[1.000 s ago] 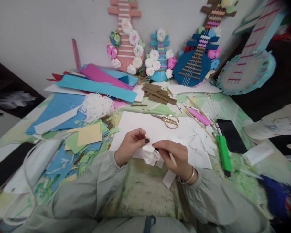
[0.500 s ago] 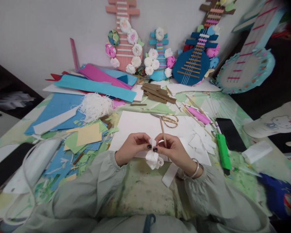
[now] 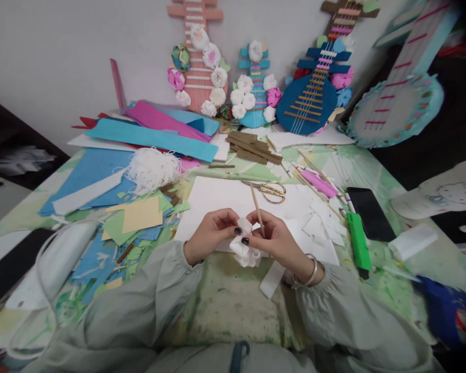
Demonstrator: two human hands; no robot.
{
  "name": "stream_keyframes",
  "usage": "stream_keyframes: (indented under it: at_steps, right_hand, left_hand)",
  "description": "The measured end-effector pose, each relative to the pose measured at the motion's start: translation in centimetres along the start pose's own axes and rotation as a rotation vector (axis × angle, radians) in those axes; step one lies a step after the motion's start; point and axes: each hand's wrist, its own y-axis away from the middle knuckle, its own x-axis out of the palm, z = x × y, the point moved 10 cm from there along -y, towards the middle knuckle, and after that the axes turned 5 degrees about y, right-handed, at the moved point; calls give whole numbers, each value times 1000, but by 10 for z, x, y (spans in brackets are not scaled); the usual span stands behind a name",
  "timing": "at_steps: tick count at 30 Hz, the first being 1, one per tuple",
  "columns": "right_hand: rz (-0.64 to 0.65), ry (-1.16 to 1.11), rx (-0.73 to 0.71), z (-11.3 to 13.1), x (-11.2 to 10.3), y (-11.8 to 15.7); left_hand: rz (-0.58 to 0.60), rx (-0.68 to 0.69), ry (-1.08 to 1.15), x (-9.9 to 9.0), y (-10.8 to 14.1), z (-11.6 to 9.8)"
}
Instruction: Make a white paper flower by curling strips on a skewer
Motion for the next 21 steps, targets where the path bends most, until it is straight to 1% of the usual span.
stream_keyframes:
  at_steps: [2, 4, 7, 10, 12, 14, 16, 17, 19, 21]
  right_hand:
    - [8, 1, 22, -3, 0, 0]
    - [-28, 24, 19, -3, -4, 0]
    - [-101, 92, -29, 4, -11, 1]
    - [-125, 154, -64, 9, -13, 2]
    - [-121, 181, -74, 10, -12, 1]
    - [-135, 232, -108, 13, -14, 2]
    - [-170, 353, -207, 25, -17, 4]
    - [-185, 437, -284, 33, -17, 7]
    - [-193, 605, -478, 53, -12, 16]
    - [-184, 727, -650, 66, -5, 26]
  left_hand:
    - [-4, 8, -20, 0, 0, -1]
    - [-18, 36, -63, -1, 0, -3]
    - [-51, 134, -146, -3, 2, -14]
    - [-63, 210, -184, -3, 4, -22]
    - [-50, 220, -186, -2, 4, -23]
    - [-11, 243, -190, 1, 5, -25]
    - [47, 301, -219, 7, 7, -30]
    - [71, 342, -249, 11, 10, -35]
    - [103, 435, -328, 16, 15, -45]
    - [114, 527, -411, 22, 20, -56]
